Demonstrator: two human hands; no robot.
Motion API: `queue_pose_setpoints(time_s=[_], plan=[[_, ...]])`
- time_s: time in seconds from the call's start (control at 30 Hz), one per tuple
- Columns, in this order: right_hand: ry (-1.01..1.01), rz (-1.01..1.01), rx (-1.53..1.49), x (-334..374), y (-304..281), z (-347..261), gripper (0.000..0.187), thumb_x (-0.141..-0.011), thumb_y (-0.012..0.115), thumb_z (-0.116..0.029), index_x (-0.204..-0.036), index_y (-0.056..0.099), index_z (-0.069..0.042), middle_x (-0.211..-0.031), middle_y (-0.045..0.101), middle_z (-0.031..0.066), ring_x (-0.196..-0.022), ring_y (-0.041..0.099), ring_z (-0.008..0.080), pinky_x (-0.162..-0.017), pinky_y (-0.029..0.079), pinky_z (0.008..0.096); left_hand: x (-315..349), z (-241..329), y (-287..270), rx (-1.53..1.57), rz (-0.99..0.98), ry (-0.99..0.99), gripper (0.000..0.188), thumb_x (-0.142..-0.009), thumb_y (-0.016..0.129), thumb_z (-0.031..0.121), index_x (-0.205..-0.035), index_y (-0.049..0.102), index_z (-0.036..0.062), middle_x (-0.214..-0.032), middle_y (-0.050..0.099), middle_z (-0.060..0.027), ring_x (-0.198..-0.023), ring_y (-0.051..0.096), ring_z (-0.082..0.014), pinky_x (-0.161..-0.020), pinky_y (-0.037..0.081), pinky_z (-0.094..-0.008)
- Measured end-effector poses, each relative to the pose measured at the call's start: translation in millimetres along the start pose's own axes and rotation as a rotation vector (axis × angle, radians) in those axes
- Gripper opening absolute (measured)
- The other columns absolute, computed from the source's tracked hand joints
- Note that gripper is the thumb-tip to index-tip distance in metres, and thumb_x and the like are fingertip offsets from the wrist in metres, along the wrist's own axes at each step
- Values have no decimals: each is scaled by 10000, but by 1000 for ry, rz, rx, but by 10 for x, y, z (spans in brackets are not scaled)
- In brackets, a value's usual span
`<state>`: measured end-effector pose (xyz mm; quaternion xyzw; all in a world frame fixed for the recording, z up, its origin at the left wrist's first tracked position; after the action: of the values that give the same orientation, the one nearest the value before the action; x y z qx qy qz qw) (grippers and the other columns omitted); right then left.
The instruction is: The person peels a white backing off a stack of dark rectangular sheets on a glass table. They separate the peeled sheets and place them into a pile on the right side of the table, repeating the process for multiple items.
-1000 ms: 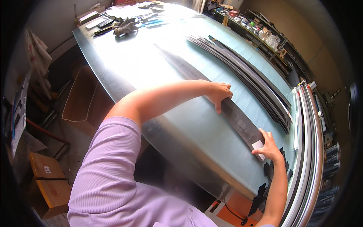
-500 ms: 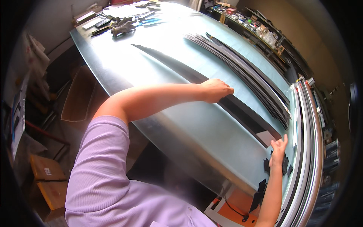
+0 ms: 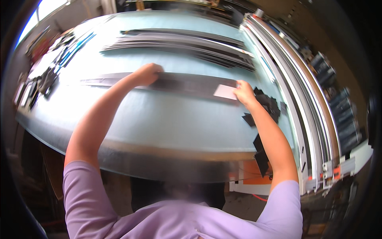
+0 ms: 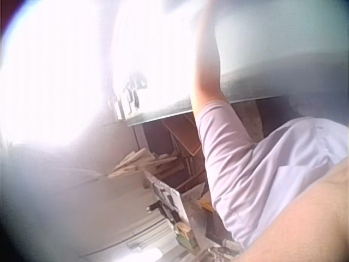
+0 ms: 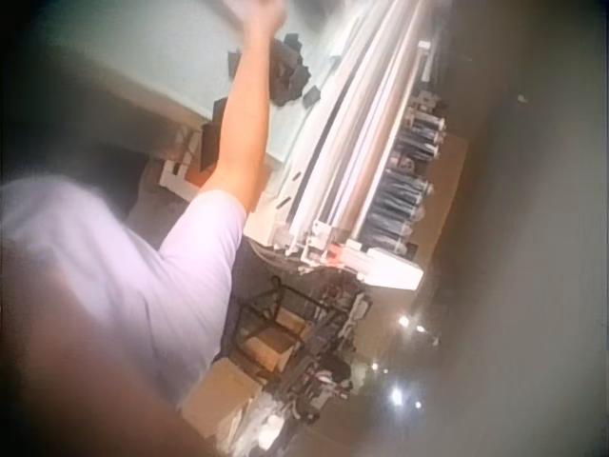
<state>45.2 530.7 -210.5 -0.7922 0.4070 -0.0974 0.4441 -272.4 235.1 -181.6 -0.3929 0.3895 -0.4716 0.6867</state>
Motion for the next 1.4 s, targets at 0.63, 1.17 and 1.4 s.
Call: queue_pose_setpoints(time_s=[0.63, 1.17, 1.4], plan=[[-142, -124, 389, -1956, 345, -452, 759, -832, 874, -405, -1474, 599, -108, -1484, 607, 170, -1401, 547, 334, -1162, 446, 443, 3164, 1625, 173, 62, 603, -306, 380, -828, 657, -38, -1198, 719, 16, -1278, 668, -154, -1192, 612, -361, -1031, 482, -451], [-413, -113, 648, -1813, 347, -648, 439, -986, 661, -520, -1166, 773, -136, -1053, 762, 190, -1084, 690, 413, -940, 542, 509, 2930, 1648, 205, -145, 700, -265, 256, -817, 697, 126, -1042, 750, 13, -1051, 731, -130, -1030, 679, -370, -911, 537, -468], [-594, -104, 554, -1571, 754, -1100, 654, -1009, 604, -511, -1547, 478, -161, -1490, 564, 152, -1359, 545, 365, -1129, 460, 478, 2940, 1630, 208, -139, 707, -284, 245, -827, 699, 137, -1032, 755, 15, -1076, 734, -123, -1043, 679, -363, -937, 529, -469]])
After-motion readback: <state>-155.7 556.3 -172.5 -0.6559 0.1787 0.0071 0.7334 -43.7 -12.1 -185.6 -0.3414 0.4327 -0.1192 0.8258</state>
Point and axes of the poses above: each hand's wrist, its own x-axis away from the middle knuckle, its own y-axis out of the palm, z = x × y, the point moved 5 cm from there along -x, towards the middle knuckle
